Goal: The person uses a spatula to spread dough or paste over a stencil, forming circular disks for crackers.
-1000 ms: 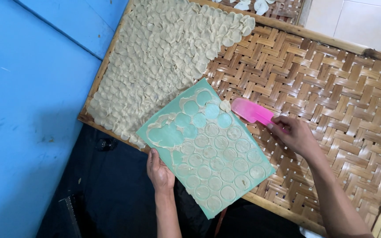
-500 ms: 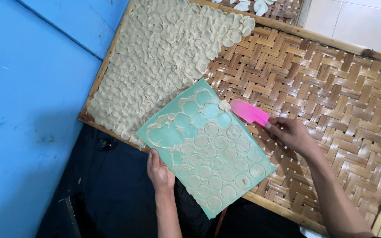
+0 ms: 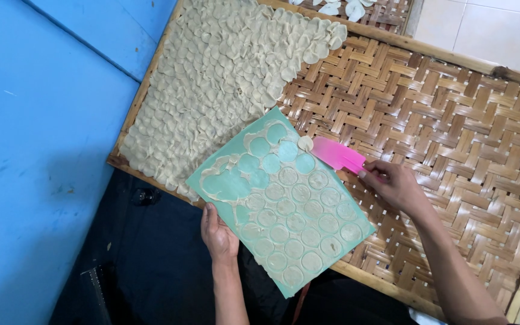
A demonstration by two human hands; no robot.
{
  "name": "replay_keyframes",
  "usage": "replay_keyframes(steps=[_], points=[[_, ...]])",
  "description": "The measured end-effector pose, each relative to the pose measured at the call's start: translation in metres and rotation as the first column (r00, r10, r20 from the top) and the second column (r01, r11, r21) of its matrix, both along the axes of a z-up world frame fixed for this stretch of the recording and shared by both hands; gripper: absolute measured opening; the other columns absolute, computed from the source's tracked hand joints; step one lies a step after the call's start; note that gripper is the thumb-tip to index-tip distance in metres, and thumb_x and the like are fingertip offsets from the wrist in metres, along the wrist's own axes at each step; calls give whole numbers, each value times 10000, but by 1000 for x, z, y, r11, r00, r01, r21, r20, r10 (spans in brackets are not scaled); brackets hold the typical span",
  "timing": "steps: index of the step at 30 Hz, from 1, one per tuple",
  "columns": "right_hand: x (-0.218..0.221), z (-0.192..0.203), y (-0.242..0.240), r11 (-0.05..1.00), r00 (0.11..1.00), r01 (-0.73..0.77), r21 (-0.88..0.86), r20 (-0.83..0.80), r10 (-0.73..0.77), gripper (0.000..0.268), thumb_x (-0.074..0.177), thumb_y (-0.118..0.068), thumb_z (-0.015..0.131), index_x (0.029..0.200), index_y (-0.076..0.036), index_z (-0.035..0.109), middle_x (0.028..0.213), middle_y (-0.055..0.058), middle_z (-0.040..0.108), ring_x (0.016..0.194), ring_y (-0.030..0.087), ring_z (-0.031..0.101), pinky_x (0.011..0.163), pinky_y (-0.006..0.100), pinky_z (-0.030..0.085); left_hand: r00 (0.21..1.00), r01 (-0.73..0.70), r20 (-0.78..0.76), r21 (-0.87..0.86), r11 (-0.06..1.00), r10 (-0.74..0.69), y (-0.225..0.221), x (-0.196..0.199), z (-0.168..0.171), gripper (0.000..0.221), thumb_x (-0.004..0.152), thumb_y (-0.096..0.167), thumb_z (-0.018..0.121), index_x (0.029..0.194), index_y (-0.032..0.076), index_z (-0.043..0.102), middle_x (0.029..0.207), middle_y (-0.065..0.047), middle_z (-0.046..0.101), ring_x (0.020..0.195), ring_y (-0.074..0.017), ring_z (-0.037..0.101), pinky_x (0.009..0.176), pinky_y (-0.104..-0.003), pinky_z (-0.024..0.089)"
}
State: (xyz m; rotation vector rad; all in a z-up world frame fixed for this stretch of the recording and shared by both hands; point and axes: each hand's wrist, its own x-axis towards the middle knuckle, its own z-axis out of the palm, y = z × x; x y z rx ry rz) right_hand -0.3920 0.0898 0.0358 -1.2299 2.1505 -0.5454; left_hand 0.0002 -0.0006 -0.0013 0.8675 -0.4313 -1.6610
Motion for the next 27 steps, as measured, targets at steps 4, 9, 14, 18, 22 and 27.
replay_keyframes(steps=[4,9,14,18,22,27], points=[[7,1,-1,1000,1000,15,-17,23,-15,411,901,-433,717,1101,-79,778,835,113,776,762,200,735,733,393,575,1000,-2,8,6,1000,2,1,-1,4,502,1083,276,461,1453,-63,451,1354,-177,610,1200,-234,623,1018,-387,511],[0,-20,4,996,924,88,15,371,-87,358,941,-351,690,1094,-41,782,784,119,729,662,156,591,595,373,486,1000,3,-16,-6,1000,-3,0,-1,0,509,1082,276,466,1463,-62,444,1375,-181,596,1216,-243,608,1031,-391,500],[11,3,-5,990,962,139,-8,240,-133,361,972,-350,689,1141,-40,764,766,94,707,632,163,616,573,339,482,1000,-6,2,16,1000,6,0,-3,6,523,1077,291,466,1466,-58,445,1370,-184,598,1213,-242,610,1031,-391,503],[23,23,-16,979,974,202,-5,111,-200,413,913,-371,751,1164,-46,702,797,97,735,593,160,688,567,333,552,999,-22,35,42,999,21,0,-3,7,534,1065,309,465,1452,-59,447,1360,-179,604,1206,-240,620,1024,-392,518],[40,17,-48,980,972,194,-31,140,-188,348,905,-370,762,1098,-81,783,762,190,743,591,169,644,571,390,514,1000,27,5,-14,1000,-27,1,1,-1,522,1094,299,479,1466,-66,446,1353,-194,598,1180,-248,609,998,-391,509],[63,23,-102,996,997,10,-84,74,-3,303,967,-319,740,1150,-80,776,716,153,740,539,202,607,535,412,512,1000,14,-1,-12,1000,-14,-1,-2,2,529,1079,306,464,1460,-60,449,1363,-189,600,1198,-249,616,1029,-389,502]])
